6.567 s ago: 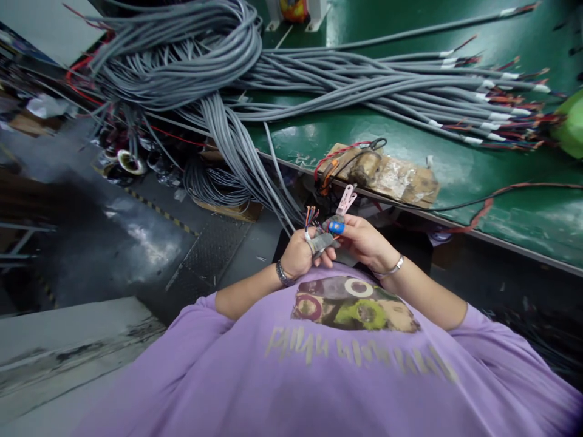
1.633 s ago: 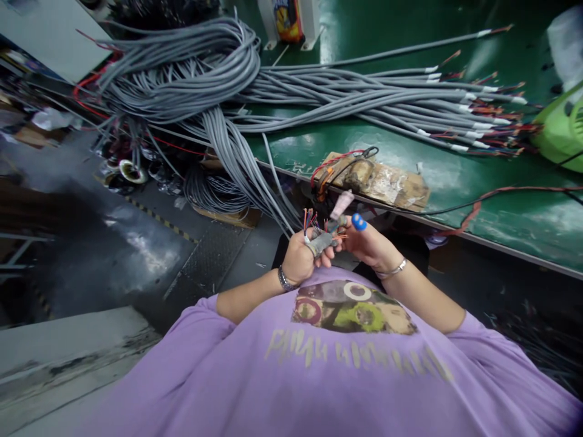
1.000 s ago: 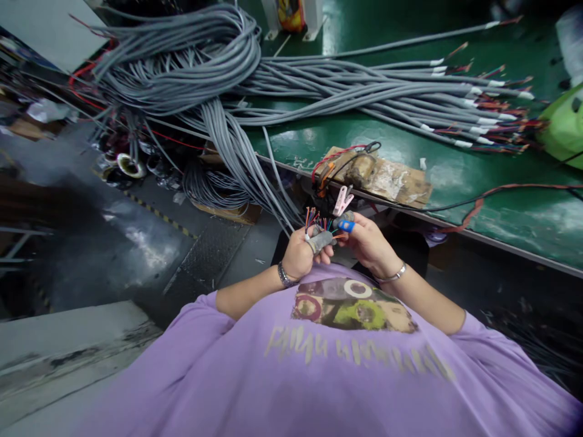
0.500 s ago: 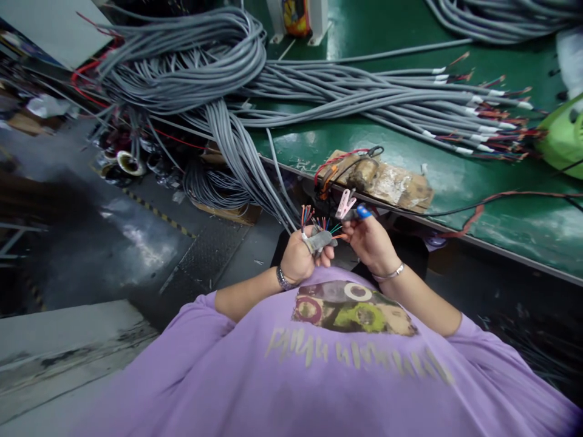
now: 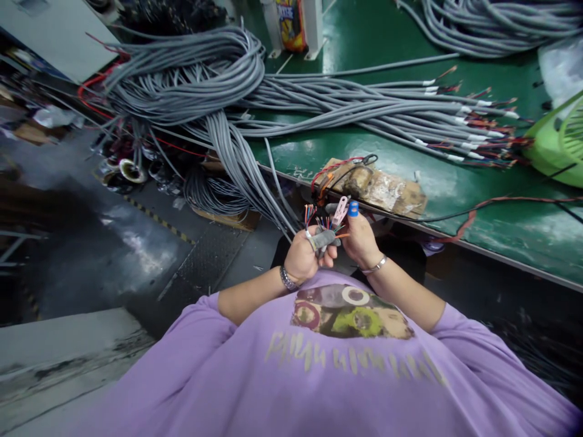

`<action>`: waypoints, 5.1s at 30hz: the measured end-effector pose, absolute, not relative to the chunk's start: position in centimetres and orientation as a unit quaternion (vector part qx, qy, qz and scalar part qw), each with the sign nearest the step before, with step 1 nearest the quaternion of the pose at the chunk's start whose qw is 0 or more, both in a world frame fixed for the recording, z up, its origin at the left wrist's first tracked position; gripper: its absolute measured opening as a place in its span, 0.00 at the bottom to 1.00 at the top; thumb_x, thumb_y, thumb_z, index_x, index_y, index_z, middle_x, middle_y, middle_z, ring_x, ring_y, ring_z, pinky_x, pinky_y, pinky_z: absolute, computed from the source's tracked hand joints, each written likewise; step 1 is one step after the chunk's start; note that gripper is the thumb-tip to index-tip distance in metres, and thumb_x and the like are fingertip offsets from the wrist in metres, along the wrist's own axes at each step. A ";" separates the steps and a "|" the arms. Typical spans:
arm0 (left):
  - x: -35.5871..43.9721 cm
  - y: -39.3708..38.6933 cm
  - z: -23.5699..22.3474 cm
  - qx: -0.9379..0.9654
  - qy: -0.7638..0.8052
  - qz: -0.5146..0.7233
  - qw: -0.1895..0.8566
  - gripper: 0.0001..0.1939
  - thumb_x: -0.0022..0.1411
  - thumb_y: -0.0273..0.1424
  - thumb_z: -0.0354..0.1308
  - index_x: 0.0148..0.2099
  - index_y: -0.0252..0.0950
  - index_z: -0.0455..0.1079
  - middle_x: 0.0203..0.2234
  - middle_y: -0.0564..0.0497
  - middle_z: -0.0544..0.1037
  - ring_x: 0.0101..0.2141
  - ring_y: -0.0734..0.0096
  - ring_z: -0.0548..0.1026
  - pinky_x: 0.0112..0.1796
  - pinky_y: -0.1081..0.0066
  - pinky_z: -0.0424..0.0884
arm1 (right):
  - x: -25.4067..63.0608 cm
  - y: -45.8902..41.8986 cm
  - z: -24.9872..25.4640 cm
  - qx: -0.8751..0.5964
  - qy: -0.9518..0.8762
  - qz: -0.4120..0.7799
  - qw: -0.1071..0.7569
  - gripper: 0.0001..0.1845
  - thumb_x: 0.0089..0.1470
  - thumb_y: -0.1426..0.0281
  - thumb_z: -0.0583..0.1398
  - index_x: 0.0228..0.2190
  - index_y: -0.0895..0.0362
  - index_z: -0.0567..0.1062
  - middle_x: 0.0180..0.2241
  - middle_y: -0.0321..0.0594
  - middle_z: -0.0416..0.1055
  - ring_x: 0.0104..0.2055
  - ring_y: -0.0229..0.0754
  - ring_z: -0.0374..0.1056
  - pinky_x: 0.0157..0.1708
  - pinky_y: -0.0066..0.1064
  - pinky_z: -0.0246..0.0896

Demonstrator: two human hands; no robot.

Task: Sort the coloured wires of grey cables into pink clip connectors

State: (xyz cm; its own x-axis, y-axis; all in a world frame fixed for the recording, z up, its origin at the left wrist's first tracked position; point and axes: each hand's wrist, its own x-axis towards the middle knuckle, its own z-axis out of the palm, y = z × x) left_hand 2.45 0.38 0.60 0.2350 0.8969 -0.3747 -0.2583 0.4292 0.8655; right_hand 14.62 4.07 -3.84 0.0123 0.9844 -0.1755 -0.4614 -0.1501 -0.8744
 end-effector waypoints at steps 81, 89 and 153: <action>2.3 -0.1 0.0 0.423 0.513 0.493 0.560 0.21 0.52 0.48 0.66 0.28 0.33 0.68 0.18 0.53 0.76 0.15 0.79 0.71 0.15 0.79 0.58 | 15.5 3.9 -2.0 -0.361 -0.195 0.728 0.550 0.25 0.44 0.47 0.68 0.29 0.56 0.74 0.24 0.32 0.71 0.23 0.31 0.63 0.22 0.24 0.60; 2.4 0.2 -0.2 0.428 0.528 0.483 0.552 0.22 0.50 0.49 0.67 0.29 0.34 0.68 0.19 0.53 0.76 0.15 0.78 0.71 0.16 0.78 0.59 | 16.4 3.9 -1.4 -0.328 -0.169 0.775 0.514 0.18 0.50 0.53 0.67 0.31 0.55 0.77 0.26 0.34 0.75 0.27 0.34 0.67 0.27 0.26 0.64; 1.9 0.2 -1.4 0.410 0.518 0.462 0.592 0.19 0.52 0.45 0.66 0.32 0.33 0.69 0.18 0.54 0.76 0.14 0.79 0.70 0.14 0.79 0.58 | 15.5 3.7 -2.2 -0.275 -0.163 0.776 0.543 0.18 0.52 0.52 0.66 0.30 0.55 0.79 0.28 0.34 0.74 0.27 0.32 0.66 0.27 0.25 0.66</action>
